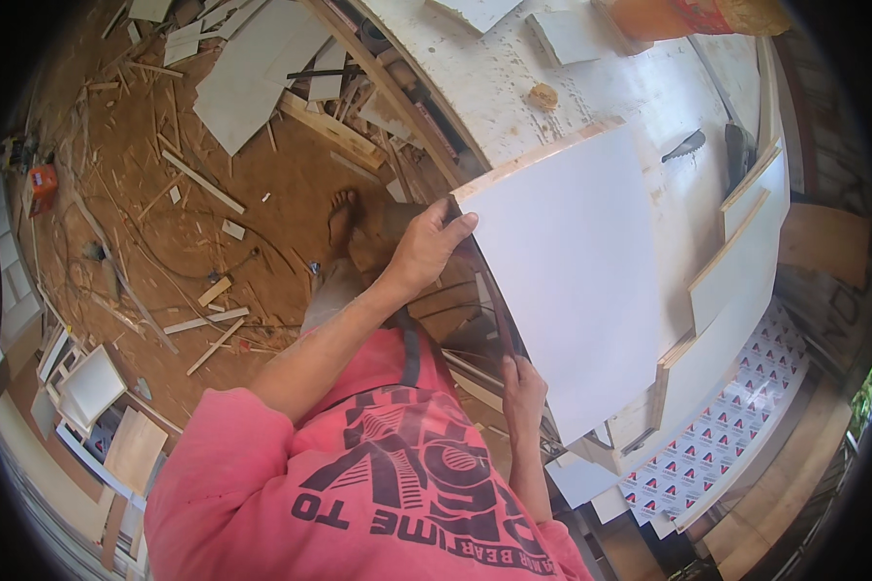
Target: The person applies adhesive strips to the edges of wood panels by hand, pressing them down and then using a block to smooth and secure the edging.
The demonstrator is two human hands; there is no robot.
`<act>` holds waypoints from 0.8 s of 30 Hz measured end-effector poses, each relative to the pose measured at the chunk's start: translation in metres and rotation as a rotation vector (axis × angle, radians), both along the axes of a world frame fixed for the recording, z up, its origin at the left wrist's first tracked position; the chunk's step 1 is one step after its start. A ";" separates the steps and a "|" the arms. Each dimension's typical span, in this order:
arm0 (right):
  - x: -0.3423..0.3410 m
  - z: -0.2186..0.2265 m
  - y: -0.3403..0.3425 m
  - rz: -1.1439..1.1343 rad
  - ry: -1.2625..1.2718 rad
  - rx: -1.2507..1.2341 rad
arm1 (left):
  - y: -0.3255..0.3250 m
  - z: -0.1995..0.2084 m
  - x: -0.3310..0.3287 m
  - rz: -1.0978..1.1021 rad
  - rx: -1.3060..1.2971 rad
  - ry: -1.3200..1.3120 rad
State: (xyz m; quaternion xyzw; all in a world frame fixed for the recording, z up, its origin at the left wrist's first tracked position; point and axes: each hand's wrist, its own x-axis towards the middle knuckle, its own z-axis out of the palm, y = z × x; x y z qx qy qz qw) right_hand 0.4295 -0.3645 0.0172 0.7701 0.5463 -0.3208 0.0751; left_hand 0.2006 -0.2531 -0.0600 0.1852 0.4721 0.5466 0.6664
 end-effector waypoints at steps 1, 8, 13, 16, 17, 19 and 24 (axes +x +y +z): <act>-0.001 0.001 0.001 -0.002 -0.014 -0.018 | 0.000 0.000 0.000 -0.003 -0.007 -0.002; 0.005 -0.007 -0.003 -0.047 0.030 -0.003 | 0.000 0.001 -0.002 -0.042 -0.030 0.030; -0.003 -0.002 0.001 -0.114 0.102 0.027 | 0.002 0.006 -0.007 -0.093 -0.028 0.090; 0.005 -0.005 0.000 -0.041 0.028 -0.028 | 0.003 0.002 -0.004 -0.052 0.010 0.062; 0.006 -0.005 0.000 -0.044 0.028 -0.038 | 0.003 0.000 -0.003 -0.037 0.018 0.041; 0.008 -0.007 0.000 -0.056 0.031 -0.053 | 0.003 0.001 0.000 -0.021 -0.036 0.053; 0.004 -0.006 0.000 -0.096 0.068 -0.031 | 0.003 0.010 0.003 0.135 -0.032 -0.003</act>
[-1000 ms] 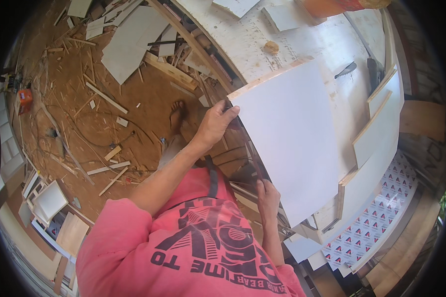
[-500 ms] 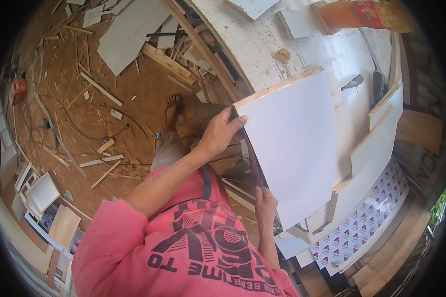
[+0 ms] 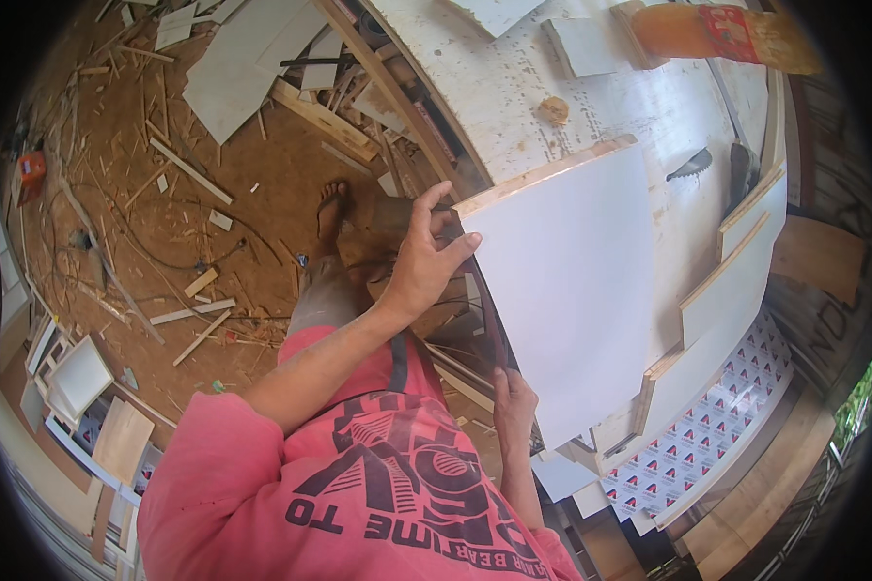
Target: The person applies adhesive strips to the edges of wood panels by hand, pressing them down and then using a block to smooth and secure the edging.
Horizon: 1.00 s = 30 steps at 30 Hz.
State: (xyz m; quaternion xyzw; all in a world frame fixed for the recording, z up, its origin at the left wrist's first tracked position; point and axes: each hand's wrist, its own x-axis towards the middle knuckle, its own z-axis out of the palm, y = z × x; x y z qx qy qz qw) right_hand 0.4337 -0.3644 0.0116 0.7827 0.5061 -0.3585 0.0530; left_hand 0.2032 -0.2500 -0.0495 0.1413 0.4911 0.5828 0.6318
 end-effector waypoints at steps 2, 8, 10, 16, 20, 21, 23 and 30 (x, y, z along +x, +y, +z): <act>-0.001 0.000 -0.001 -0.017 0.016 0.017 | 0.000 -0.004 0.003 -0.011 0.009 0.049; -0.003 0.003 0.002 -0.002 0.011 0.019 | 0.001 -0.008 0.004 0.014 0.098 0.181; -0.003 0.002 0.000 -0.003 0.025 0.033 | 0.001 -0.004 0.002 0.000 0.057 0.080; -0.001 0.006 0.003 0.075 -0.021 0.004 | 0.002 -0.001 0.004 0.007 0.037 0.128; -0.005 0.011 0.000 0.035 -0.002 0.037 | 0.001 -0.006 0.010 0.036 0.049 0.192; -0.005 0.011 -0.003 0.030 -0.001 0.050 | 0.001 -0.005 0.011 0.043 0.051 0.196; -0.008 0.013 -0.007 0.016 0.004 0.084 | 0.001 -0.003 0.014 0.051 0.057 0.202; 0.001 0.012 -0.025 -0.055 0.028 0.181 | 0.001 -0.005 0.014 0.101 0.131 0.134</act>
